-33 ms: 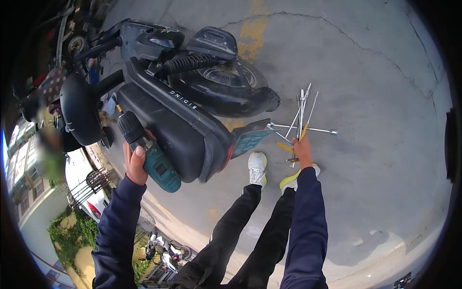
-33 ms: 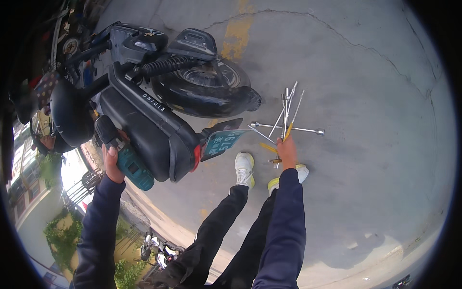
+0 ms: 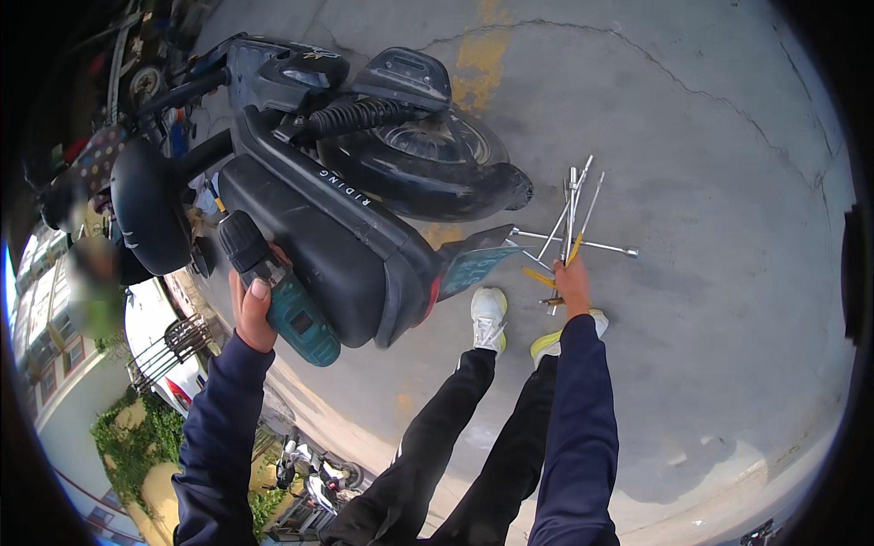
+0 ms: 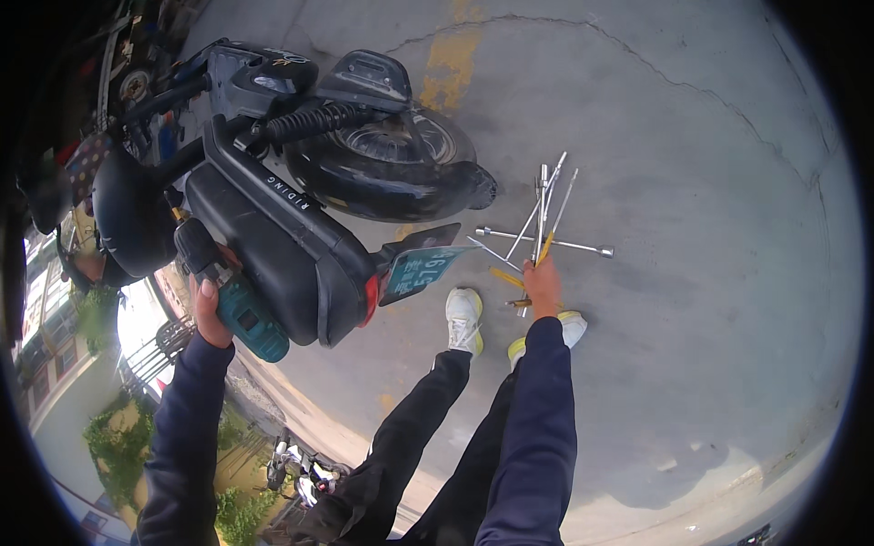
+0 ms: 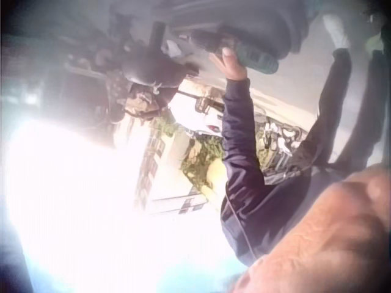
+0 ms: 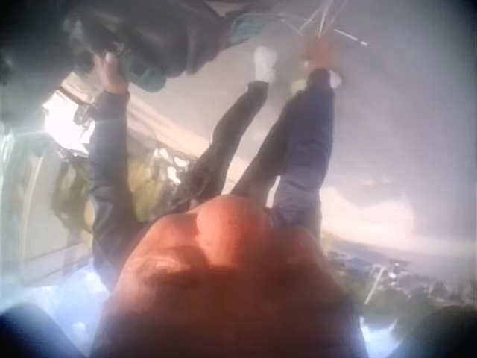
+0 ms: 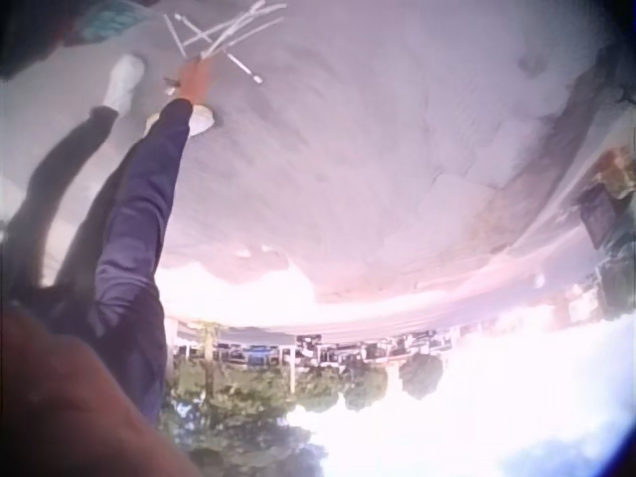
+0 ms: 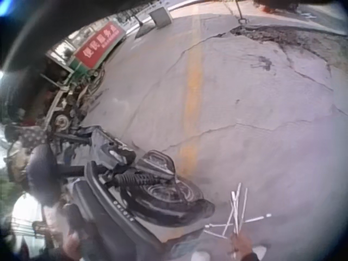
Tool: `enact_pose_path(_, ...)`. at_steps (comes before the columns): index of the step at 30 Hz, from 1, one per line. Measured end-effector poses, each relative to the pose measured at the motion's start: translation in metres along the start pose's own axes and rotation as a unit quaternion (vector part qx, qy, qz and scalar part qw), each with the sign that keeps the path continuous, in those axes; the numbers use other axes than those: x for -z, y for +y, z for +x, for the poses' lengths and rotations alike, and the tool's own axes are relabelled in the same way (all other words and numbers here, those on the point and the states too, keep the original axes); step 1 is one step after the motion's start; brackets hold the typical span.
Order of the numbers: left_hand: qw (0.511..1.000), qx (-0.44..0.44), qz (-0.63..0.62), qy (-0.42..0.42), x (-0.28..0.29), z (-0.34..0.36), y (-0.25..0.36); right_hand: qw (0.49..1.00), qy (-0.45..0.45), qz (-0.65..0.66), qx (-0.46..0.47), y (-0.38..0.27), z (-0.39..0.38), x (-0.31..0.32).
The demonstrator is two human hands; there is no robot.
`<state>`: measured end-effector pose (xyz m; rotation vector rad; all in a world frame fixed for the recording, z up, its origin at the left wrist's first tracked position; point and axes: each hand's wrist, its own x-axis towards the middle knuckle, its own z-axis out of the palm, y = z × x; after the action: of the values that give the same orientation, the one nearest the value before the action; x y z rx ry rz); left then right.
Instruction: The person uses a cordless drill and wrenches to remove screws and bolts from the rear fender and mudguard of a scooter. They detach the plastic cover and place it on the ground, then continue loosening fasteners around the rear wheel area.
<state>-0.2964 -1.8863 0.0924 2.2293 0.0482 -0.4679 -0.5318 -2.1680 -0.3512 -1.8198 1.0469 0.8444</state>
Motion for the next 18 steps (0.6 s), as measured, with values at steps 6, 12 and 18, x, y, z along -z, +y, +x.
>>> enact_pose_path(6,1.0,0.018,0.0,-0.016,0.004,0.0,-0.007,1.0,-0.012,0.011,0.021,0.015,-0.002,-0.04)
enact_pose_path(12,0.997,-0.007,-0.003,-0.071,-0.008,0.02,0.009,0.982,-0.06,-0.023,0.179,0.035,-0.057,-0.025)
enact_pose_path(18,0.996,-0.039,0.067,-0.043,0.003,0.0,-0.004,0.985,-0.132,0.005,0.108,0.028,-0.196,0.053)
